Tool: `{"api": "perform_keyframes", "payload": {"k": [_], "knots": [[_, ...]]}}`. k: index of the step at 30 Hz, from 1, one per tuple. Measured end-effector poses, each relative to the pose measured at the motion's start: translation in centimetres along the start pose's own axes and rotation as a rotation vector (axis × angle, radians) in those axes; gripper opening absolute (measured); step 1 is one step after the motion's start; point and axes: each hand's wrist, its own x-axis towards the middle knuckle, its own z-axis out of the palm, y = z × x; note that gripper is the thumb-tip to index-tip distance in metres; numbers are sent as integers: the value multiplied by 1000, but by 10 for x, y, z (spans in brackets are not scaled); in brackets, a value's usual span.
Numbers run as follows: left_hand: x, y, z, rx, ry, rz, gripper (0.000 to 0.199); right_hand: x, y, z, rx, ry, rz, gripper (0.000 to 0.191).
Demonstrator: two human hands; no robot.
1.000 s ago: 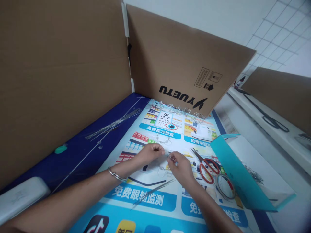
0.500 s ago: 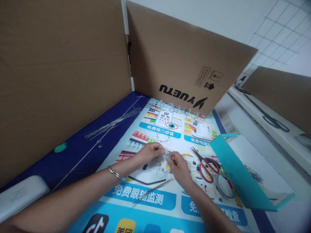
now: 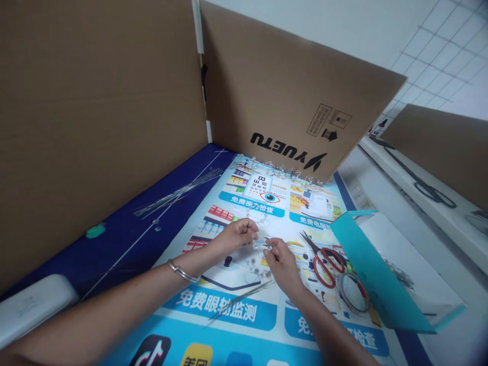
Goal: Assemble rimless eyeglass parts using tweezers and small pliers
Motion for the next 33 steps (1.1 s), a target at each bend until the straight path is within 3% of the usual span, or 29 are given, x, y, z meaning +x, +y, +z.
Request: {"api": "perform_keyframes", "payload": {"k": [8, 18, 26, 33], "knots": [[2, -9, -2, -32, 68, 6, 10, -1, 2, 1, 190, -32, 39, 17], [0, -8, 0, -39, 69, 21, 12, -2, 2, 3, 251, -1, 64, 14], [-3, -6, 2, 1, 43, 46, 12, -1, -2, -2, 43, 35, -91, 18], [-2, -9, 3, 206, 57, 153, 11, -1, 1, -4, -257, 49, -190, 17]]}}
